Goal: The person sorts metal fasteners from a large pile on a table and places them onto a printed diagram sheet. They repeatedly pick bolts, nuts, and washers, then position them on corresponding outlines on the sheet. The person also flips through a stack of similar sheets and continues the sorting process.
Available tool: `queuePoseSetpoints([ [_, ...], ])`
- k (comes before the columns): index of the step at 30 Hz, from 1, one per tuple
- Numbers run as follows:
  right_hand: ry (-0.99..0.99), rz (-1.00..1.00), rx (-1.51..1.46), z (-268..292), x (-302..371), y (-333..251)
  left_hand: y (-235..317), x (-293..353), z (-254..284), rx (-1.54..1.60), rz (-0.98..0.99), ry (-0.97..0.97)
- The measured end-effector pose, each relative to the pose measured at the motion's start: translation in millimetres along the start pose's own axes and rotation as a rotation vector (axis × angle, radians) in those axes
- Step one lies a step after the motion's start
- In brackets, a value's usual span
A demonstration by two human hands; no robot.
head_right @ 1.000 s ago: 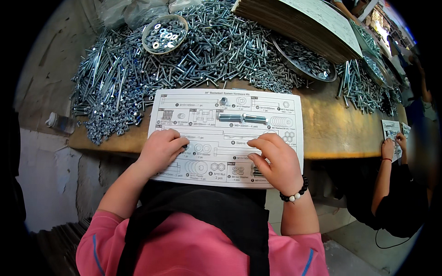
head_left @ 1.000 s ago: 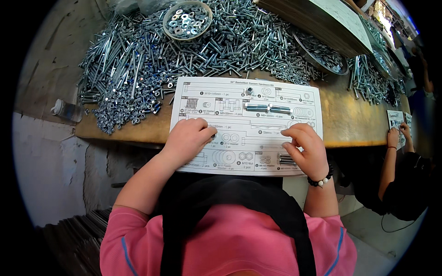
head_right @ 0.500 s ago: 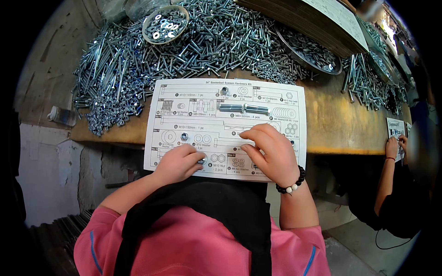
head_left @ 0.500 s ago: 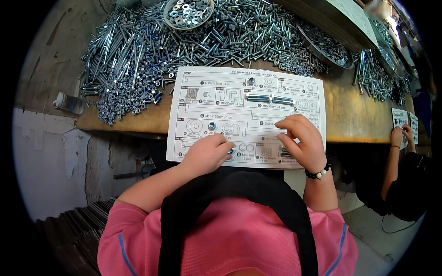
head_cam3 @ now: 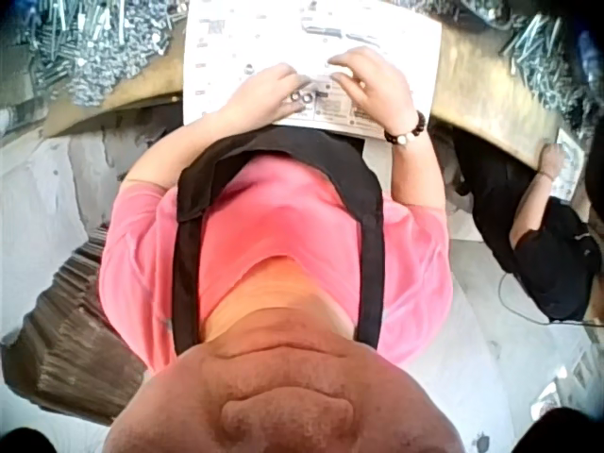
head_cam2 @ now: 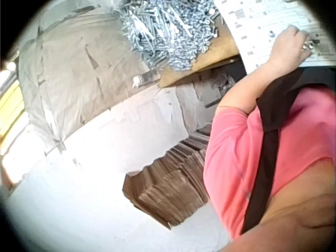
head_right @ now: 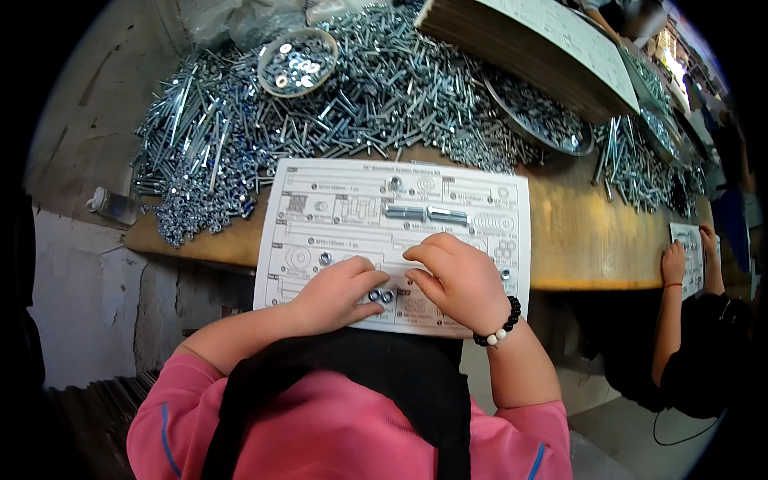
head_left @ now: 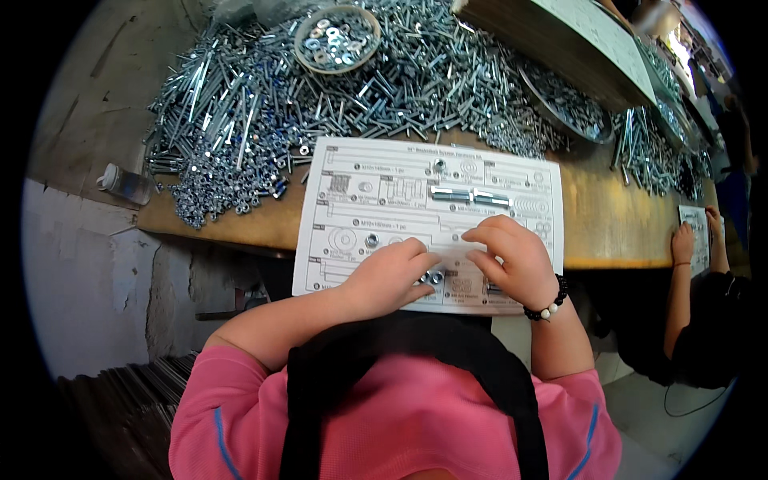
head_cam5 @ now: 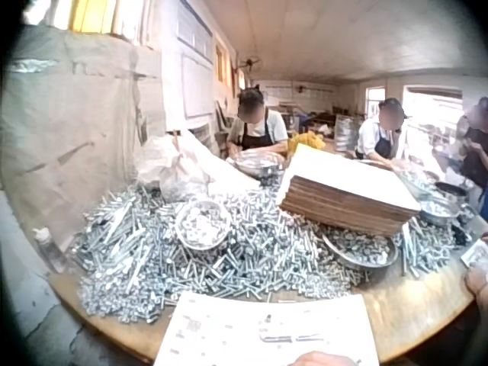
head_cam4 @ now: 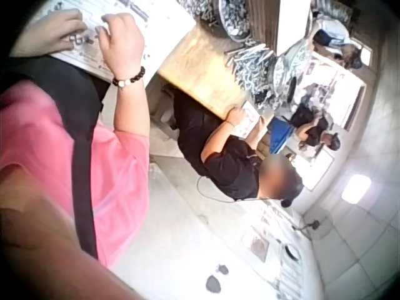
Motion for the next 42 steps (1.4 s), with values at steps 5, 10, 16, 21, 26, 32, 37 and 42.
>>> queuePoseSetpoints([
  [5, -0.027, 0.093, 0.075, 17.4, -52.5, -3.5, -23.0, -0.6, 63.4, -0.137, -0.026, 0.248],
  [10, 0.028, 0.173, 0.109, 12.2, -136.3, 14.4, -94.1, -14.2, 158.1, -0.120, 0.228, 0.446],
  [16, 0.073, 0.023, 0.267, -10.4, -238.4, 46.3, -159.9, -45.3, 237.8, -0.357, 0.369, 0.514],
  [21, 0.168, 0.024, 0.406, -21.4, -296.5, 35.6, -171.2, -72.8, 255.4, -0.653, 0.389, 0.402],
  [26, 0.060, -0.063, 0.525, -28.8, -323.7, 31.2, -175.1, -93.2, 254.3, -0.761, 0.436, 0.222],
  [32, -0.061, 0.058, 0.664, -35.7, -338.9, 34.1, -181.5, -95.9, 261.2, -0.580, 0.345, 0.300],
  [37, 0.014, 0.090, 0.639, -29.2, -341.7, 35.4, -191.5, -88.0, 272.8, -0.362, 0.270, 0.483],
  [42, 0.104, -0.027, 0.239, -15.2, -338.1, 45.2, -195.3, -85.6, 275.5, -0.362, 0.407, 0.411],
])
Point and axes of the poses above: each hand's wrist, its own x-axis away from the middle knuckle, its own z-axis out of the back of the hand, y = z × x, the point moved 6 cm from there along -x, towards the middle knuckle, and after that the axes turned 7 degrees about -y, right-handed, at the moved point
